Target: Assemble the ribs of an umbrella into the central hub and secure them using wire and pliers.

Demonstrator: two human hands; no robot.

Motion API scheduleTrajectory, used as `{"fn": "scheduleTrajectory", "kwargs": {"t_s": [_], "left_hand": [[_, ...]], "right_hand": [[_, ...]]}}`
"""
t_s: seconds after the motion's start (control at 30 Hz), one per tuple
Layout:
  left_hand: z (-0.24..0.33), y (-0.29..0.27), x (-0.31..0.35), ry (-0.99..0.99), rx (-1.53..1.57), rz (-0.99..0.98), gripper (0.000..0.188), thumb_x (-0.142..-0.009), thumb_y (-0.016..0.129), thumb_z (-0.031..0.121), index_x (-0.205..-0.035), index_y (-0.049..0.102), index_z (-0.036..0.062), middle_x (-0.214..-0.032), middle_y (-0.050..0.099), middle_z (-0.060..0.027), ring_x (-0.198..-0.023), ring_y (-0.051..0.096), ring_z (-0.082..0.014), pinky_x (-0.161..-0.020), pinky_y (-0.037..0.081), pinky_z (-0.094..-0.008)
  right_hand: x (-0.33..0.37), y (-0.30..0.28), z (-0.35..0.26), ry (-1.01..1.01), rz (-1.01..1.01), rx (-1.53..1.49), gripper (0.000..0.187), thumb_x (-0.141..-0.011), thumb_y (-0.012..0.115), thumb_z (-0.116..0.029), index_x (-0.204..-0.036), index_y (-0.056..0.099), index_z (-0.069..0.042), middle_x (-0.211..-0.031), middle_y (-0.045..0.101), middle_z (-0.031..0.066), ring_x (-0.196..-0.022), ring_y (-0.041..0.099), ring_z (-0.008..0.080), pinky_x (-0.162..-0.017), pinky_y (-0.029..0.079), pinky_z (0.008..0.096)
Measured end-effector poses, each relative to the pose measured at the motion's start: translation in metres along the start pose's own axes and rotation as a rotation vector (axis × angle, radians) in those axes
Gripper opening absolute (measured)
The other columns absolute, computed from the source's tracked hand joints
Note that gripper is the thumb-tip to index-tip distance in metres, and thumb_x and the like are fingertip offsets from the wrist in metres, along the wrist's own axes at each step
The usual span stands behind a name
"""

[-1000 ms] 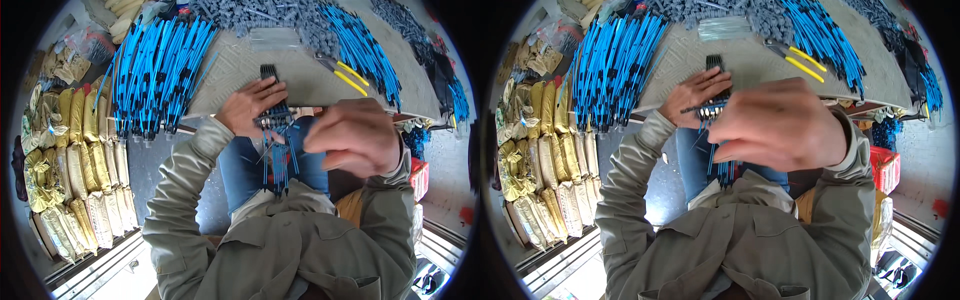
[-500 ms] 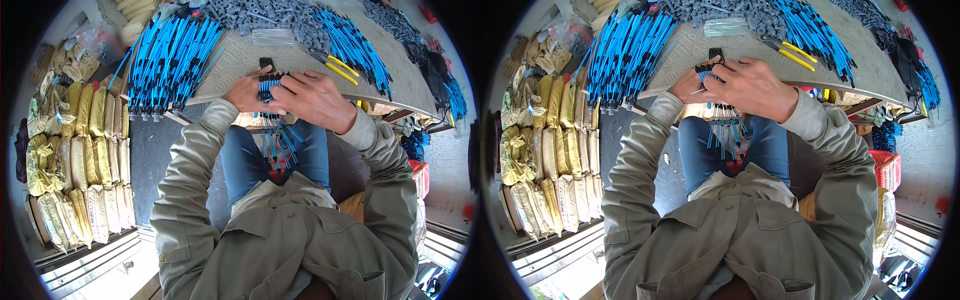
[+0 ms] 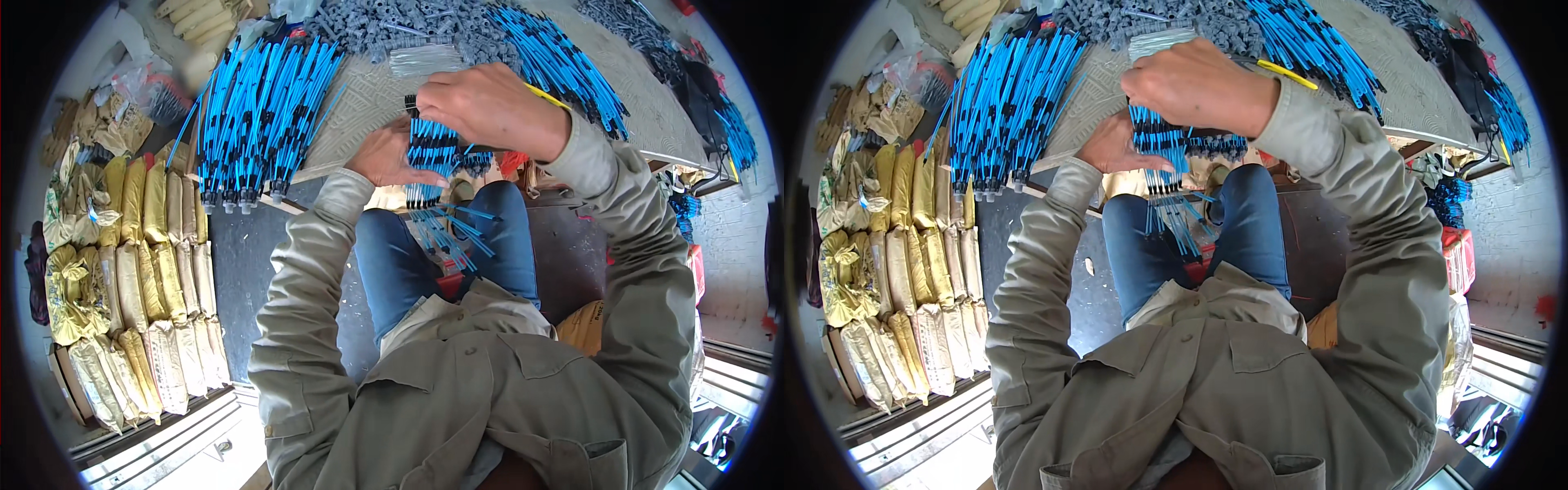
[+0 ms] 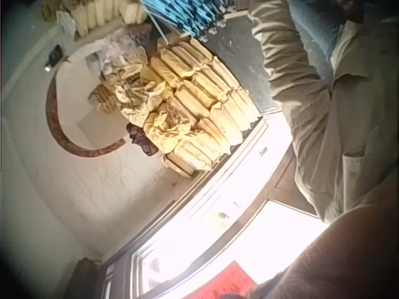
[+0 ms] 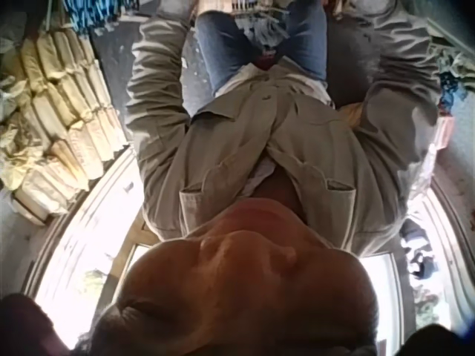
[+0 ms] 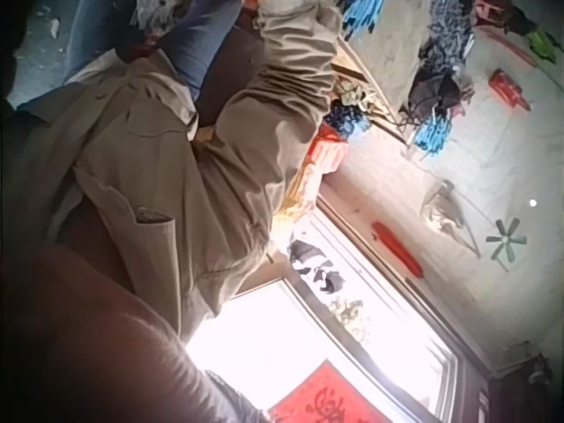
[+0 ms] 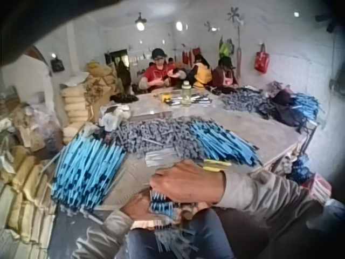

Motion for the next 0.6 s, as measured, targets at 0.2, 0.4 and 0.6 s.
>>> {"fn": "scheduleTrajectory", "kwargs": {"t_s": [0.2, 0.4, 0.6], "left_hand": [[-0.023, 0.013, 0.0, -0.231, 0.166, 0.0, 0.061, -0.069, 0.064, 0.058, -0.105, 0.062, 0.0091, -0.107, 0.058, -0.0172, -0.098, 0.056, -0.0352, -0.082, 0.046, -0.0418], [-0.017, 0.007, -0.001, -0.166, 0.088, 0.128, 0.054, -0.071, 0.064, 0.055, -0.103, 0.064, 0.0116, -0.11, 0.059, -0.0149, -0.104, 0.055, -0.0312, -0.084, 0.046, -0.0407], [-0.009, 0.006, -0.005, -0.083, 0.024, 0.096, 0.056, -0.07, 0.066, 0.054, -0.108, 0.062, 0.0125, -0.117, 0.058, -0.0085, -0.113, 0.051, -0.0266, -0.092, 0.043, -0.0377]], "right_hand": [[-0.006, -0.011, 0.019, 0.049, 0.041, -0.133, 0.01, -0.085, 0.055, -0.017, -0.087, 0.054, -0.007, -0.082, 0.056, 0.0056, -0.062, 0.058, 0.0242, -0.052, 0.044, 0.0318], [0.1, -0.012, 0.064, 0.574, 0.832, -0.765, 0.011, -0.088, 0.05, -0.008, -0.095, 0.056, -0.001, -0.085, 0.057, 0.005, -0.065, 0.056, 0.0112, -0.058, 0.044, 0.023], [0.12, 0.052, 0.023, 0.706, 0.734, -0.881, 0.01, -0.081, 0.059, 0.0, -0.09, 0.055, 0.0, -0.085, 0.056, 0.0033, -0.065, 0.051, 0.0071, -0.058, 0.041, 0.0192]]}}
Point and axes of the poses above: each hand's wrist, its own x-axis away from the middle knuckle, its own y-axis out of the palm, z = x × y, the point moved 9 cm from there along -x, towards the middle knuckle
